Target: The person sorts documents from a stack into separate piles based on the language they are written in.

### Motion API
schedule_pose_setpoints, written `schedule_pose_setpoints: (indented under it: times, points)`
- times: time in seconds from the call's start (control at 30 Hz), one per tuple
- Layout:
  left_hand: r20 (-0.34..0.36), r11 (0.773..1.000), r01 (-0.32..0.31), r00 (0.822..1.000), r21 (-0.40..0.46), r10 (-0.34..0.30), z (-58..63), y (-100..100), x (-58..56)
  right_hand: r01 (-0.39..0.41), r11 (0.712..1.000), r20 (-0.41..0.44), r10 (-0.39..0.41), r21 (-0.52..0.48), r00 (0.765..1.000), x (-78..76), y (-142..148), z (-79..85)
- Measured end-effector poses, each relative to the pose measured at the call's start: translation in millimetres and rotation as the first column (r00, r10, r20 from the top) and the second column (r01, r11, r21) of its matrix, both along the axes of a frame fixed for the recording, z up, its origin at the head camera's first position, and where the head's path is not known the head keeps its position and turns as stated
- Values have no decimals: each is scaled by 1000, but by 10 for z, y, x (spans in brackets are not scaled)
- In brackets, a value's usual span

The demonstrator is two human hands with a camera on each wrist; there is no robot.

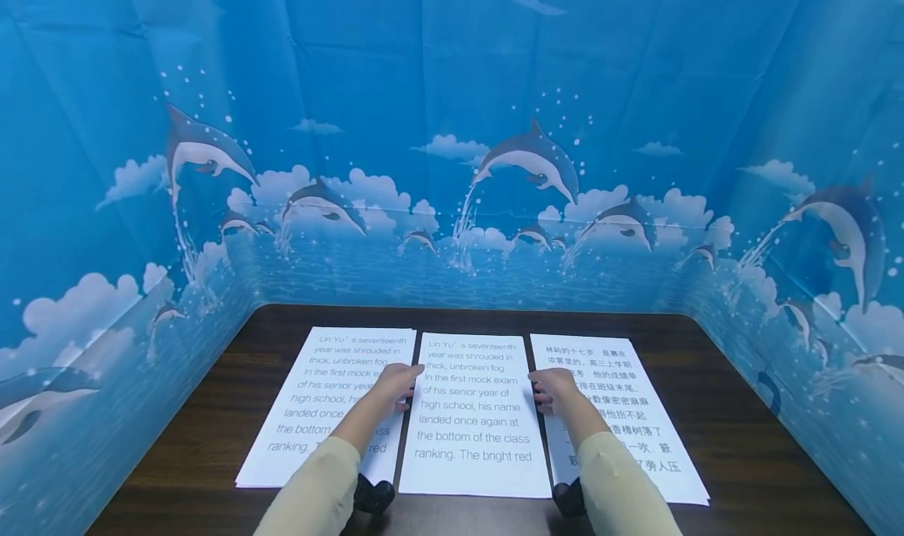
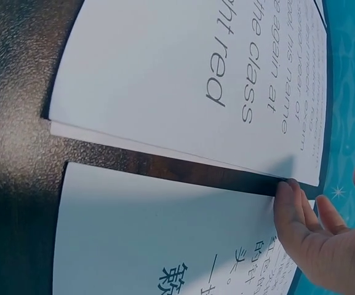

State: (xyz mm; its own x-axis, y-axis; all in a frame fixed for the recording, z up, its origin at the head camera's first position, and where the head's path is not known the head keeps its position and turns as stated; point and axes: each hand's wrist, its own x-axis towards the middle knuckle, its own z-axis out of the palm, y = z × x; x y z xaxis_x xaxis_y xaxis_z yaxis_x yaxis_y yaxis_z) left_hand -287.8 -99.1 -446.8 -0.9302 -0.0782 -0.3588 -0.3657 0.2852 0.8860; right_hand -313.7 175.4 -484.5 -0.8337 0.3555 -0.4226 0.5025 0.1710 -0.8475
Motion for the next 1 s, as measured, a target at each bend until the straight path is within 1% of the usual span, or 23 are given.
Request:
schedule_pose_setpoints:
  times: [0.07, 0.13, 0.23, 0.3, 0.47, 0.57, 0.67, 0.8, 0.9, 1.0]
  points:
    - [7, 1000, -13, 1000, 0, 13, -2, 0, -7, 3, 1000, -10, -3, 7, 1000, -106, 38, -152]
    - [8, 1000, -24, 1000, 2, 24, 3, -4, -16, 2, 1000, -26, -1, 8, 1000, -177, 70, -262]
    - [1, 999, -46, 999, 9, 46, 13, -10, -32, 5, 1000, -40, -5, 6, 999, -190, 78, -270]
    - [-6, 998, -61, 998, 18, 61, 20, -13, -40, 8, 1000, -47, -8, -6, 999, -129, 54, -165]
    - [-18, 993, -89, 996, 78, 91, 8, -20, -37, 39, 996, -76, -44, -75, 996, 129, -93, 222]
    - [-32, 991, -85, 996, 102, 89, -25, -22, -24, 26, 996, -85, -33, -83, 996, 244, -162, 346]
    - [-50, 995, -68, 996, 79, 72, -71, -20, -11, -11, 998, -77, 6, -60, 997, 295, -194, 374]
    - [-90, 999, -34, 995, 36, 38, -129, -7, -1, -61, 998, -74, 59, -30, 995, 310, -214, 363]
    - [-113, 1000, -19, 993, 4, 20, -149, 6, 15, -80, 997, -53, 81, 18, 995, 321, -237, 365]
    - [-115, 1000, -13, 993, -25, 10, -150, 17, 40, -97, 992, -26, 99, 81, 995, 342, -260, 376]
